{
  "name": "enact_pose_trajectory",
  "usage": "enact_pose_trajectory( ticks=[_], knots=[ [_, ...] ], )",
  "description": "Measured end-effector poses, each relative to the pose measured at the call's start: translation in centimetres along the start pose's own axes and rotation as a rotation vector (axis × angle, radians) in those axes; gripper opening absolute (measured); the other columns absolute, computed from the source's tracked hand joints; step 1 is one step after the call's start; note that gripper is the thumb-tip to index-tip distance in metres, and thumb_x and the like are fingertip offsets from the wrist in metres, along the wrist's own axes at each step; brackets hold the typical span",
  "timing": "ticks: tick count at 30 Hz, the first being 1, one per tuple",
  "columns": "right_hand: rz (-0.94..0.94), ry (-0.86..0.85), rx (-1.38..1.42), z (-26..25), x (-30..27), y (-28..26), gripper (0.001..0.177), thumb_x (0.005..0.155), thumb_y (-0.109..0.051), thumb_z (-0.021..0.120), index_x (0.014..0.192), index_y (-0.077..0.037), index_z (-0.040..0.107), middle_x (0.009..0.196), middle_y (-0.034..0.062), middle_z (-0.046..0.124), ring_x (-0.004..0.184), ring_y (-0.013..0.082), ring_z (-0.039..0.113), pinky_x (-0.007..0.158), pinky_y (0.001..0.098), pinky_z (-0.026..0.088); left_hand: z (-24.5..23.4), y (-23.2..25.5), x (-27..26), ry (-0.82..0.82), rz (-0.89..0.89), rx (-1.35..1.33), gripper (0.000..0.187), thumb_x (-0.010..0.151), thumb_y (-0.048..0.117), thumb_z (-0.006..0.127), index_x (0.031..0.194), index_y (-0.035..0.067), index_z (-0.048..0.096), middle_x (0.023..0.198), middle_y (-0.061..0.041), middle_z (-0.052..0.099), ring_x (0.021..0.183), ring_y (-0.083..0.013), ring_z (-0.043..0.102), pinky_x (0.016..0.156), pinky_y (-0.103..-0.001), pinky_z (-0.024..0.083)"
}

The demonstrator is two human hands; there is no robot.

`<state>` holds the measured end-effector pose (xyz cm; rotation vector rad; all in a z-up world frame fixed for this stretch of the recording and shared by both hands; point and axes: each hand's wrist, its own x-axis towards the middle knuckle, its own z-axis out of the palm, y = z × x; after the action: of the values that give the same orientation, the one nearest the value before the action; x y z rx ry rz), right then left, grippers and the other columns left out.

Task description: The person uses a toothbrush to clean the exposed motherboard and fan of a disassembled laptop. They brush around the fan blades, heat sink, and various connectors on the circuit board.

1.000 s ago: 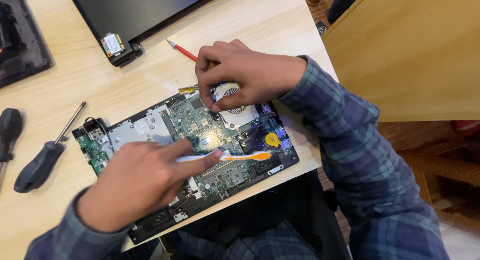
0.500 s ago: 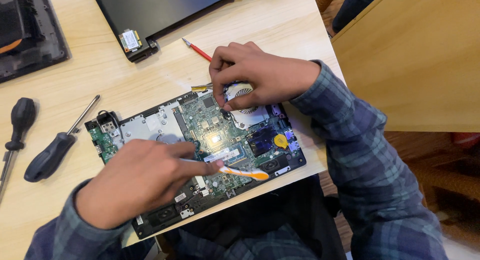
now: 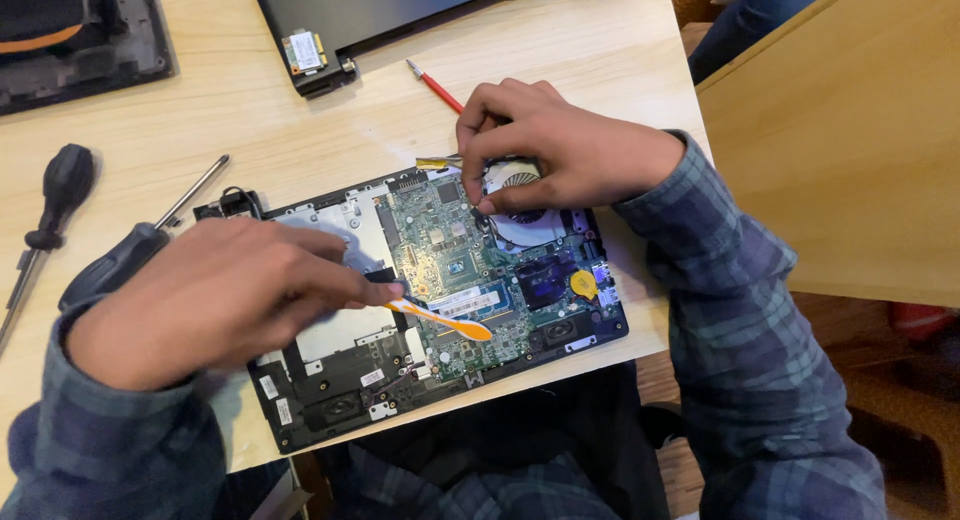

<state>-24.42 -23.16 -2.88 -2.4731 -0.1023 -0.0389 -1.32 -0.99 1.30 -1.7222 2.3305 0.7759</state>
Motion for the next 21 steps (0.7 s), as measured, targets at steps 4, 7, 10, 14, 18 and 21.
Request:
enact_pose_trajectory(
  ticks=[4, 7, 10, 14, 18, 21],
  knots=[
    [-0.004, -0.008, 0.003, -0.2, 0.2, -0.2, 0.009, 0.093, -0.024, 0.077, 0.100, -0.028, 0.072, 0.113, 0.0003, 0.049, 0.110, 0.0230, 0.049, 0.098, 0.0439, 0.030, 0.0, 1.1, 0.4, 0.037, 0.041, -0.074, 0.049, 0.089, 0.020, 0.053, 0.121, 0.050, 0.075, 0.087, 0.010, 0.072, 0.075, -0.0318, 0.070, 0.049, -0.054, 0.047],
    [0.013, -0.035, 0.012, -0.2, 0.1, -0.3, 0.009, 0.094, -0.028, 0.075, 0.102, -0.027, 0.072, 0.115, 0.0013, 0.050, 0.116, 0.0232, 0.050, 0.101, 0.0449, 0.028, -0.8, 0.8, -0.3, -0.018, 0.005, -0.096, 0.051, 0.093, 0.018, 0.052, 0.126, 0.050, 0.073, 0.087, 0.011, 0.073, 0.073, -0.0265, 0.070, 0.047, -0.050, 0.046],
    [0.035, -0.026, 0.027, -0.2, 0.1, -0.6, 0.010, 0.092, -0.026, 0.078, 0.099, -0.025, 0.071, 0.115, 0.0010, 0.050, 0.117, 0.0227, 0.050, 0.104, 0.0450, 0.027, -1.8, -0.6, -1.2, -0.123, -0.273, -0.029, 0.035, 0.096, 0.039, 0.054, 0.118, 0.060, 0.073, 0.094, 0.019, 0.074, 0.084, -0.0212, 0.069, 0.059, -0.047, 0.044],
    [0.058, -0.039, 0.029, -0.3, 0.3, -0.7, 0.010, 0.091, -0.025, 0.078, 0.099, -0.025, 0.072, 0.116, 0.0008, 0.051, 0.117, 0.0224, 0.050, 0.104, 0.0448, 0.026, -1.3, -0.9, -1.0, 0.023, -0.184, -0.061, 0.052, 0.088, 0.015, 0.058, 0.115, 0.056, 0.076, 0.094, 0.019, 0.077, 0.078, -0.0248, 0.069, 0.059, -0.047, 0.047],
    [0.089, -0.061, 0.047, -0.4, 0.4, -0.7, 0.009, 0.091, -0.025, 0.077, 0.099, -0.025, 0.072, 0.118, 0.0012, 0.051, 0.121, 0.0218, 0.050, 0.106, 0.0454, 0.027, -1.6, -2.2, -1.9, 0.096, -0.218, -0.012, 0.047, 0.092, 0.015, 0.060, 0.124, 0.047, 0.074, 0.086, 0.015, 0.080, 0.061, -0.0167, 0.068, 0.071, -0.039, 0.040],
    [0.077, -0.059, 0.048, -0.4, 0.4, -0.8, 0.008, 0.091, -0.024, 0.077, 0.098, -0.025, 0.073, 0.117, 0.0016, 0.053, 0.124, 0.0223, 0.050, 0.106, 0.0463, 0.027, -1.0, -2.9, -1.4, 0.085, -0.269, -0.033, 0.043, 0.089, 0.018, 0.058, 0.114, 0.047, 0.077, 0.093, 0.016, 0.077, 0.086, -0.0187, 0.069, 0.082, -0.043, 0.035]
  ],
)
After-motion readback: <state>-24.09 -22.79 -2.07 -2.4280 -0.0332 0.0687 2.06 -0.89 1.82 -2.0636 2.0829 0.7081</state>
